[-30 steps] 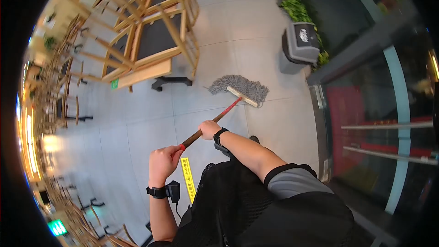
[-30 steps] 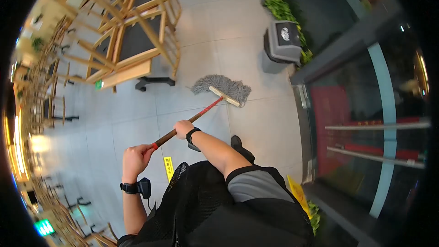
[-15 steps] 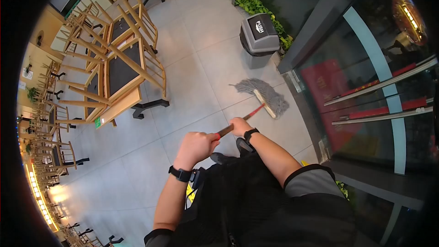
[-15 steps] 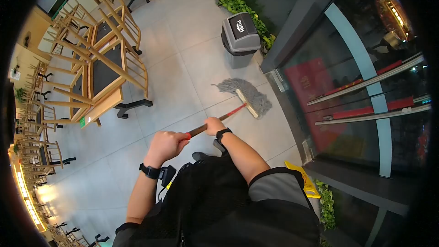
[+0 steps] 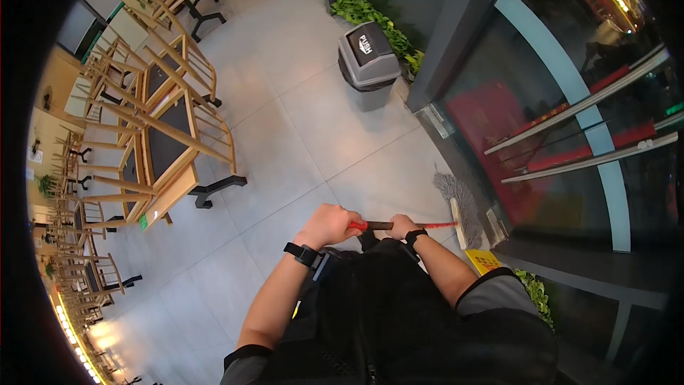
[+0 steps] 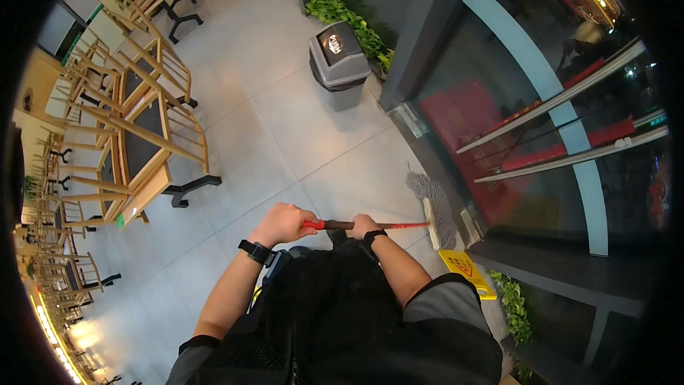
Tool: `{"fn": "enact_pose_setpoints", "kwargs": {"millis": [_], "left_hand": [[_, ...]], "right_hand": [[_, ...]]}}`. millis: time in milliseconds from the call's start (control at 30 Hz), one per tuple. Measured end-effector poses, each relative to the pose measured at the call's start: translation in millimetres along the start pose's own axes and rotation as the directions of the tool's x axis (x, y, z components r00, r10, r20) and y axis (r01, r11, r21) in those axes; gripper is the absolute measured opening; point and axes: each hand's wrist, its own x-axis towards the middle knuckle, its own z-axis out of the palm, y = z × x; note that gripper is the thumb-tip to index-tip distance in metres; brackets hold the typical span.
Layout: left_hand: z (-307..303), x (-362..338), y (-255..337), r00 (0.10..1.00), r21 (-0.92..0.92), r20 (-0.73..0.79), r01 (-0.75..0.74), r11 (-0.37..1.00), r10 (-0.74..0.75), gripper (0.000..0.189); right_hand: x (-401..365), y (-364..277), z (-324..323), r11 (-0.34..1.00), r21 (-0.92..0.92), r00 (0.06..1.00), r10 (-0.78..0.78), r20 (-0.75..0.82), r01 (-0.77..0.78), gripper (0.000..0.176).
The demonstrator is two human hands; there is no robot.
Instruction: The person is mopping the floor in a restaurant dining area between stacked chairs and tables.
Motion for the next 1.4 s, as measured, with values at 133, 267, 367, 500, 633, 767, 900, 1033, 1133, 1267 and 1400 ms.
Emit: {"fn": "enact_pose_setpoints", "kwargs": {"millis": [133, 267, 367, 500, 633, 767, 900, 1033, 1133, 1267, 1400], "left_hand": [[5, 24, 2, 0.999, -0.021, 0.027, -0.025, 0.999, 0.026, 0.018], [-4, 30, 10, 0.999, 0.055, 0.036, -0.014, 0.998, 0.012, 0.018], [-10, 25, 15, 1.0, 0.108, 0.027, -0.005, 0.994, 0.002, 0.019], [-15, -6, 12, 0.995, 0.102, -0.096, 0.046, 0.994, -0.036, 0.02], [-7, -60, 5, 0.959, -0.02, -0.19, 0.211, 0.977, -0.211, 0.022], [0, -125, 2, 0.88, -0.04, -0.261, 0.402, 0.915, -0.398, 0.024], [22, -208, 7, 0.768, -0.126, -0.298, 0.557, 0.821, -0.567, 0.028], [35, -283, 30, 0.526, -0.274, -0.361, 0.729, 0.627, -0.77, 0.029], [38, -323, 50, 0.384, -0.362, -0.357, 0.783, 0.505, -0.852, 0.027], [63, -371, 59, 0.241, -0.439, -0.447, 0.78, 0.446, -0.862, 0.02], [87, -401, 63, 0.127, -0.428, -0.536, 0.812, 0.398, -0.834, 0.018]], "right_hand": [[-6, 12, -6, 0.998, 0.024, 0.994, 0.054, 0.094, -0.056, 0.036], [-7, 14, -6, 0.998, 0.064, 1.0, 0.02, 0.005, -0.021, 0.036], [-10, 4, -21, 0.997, 0.059, 0.999, 0.037, 0.038, -0.039, 0.033], [-10, -24, -29, 0.996, -0.087, 0.999, -0.036, 0.012, 0.037, 0.033], [7, -61, -13, 0.961, -0.187, 0.979, -0.199, 0.038, 0.203, 0.029], [22, -115, 21, 0.904, -0.287, 0.947, -0.314, 0.06, 0.318, 0.022], [27, -171, 79, 0.791, -0.338, 0.859, -0.488, 0.157, 0.511, 0.018], [16, -240, 125, 0.58, -0.357, 0.681, -0.646, 0.346, 0.732, 0.024], [6, -282, 154, 0.45, -0.318, 0.55, -0.709, 0.44, 0.834, 0.033], [-8, -322, 197, 0.429, -0.239, 0.483, -0.664, 0.571, 0.871, 0.035], [-20, -336, 241, 0.416, -0.169, 0.436, -0.71, 0.553, 0.893, 0.031]]}}
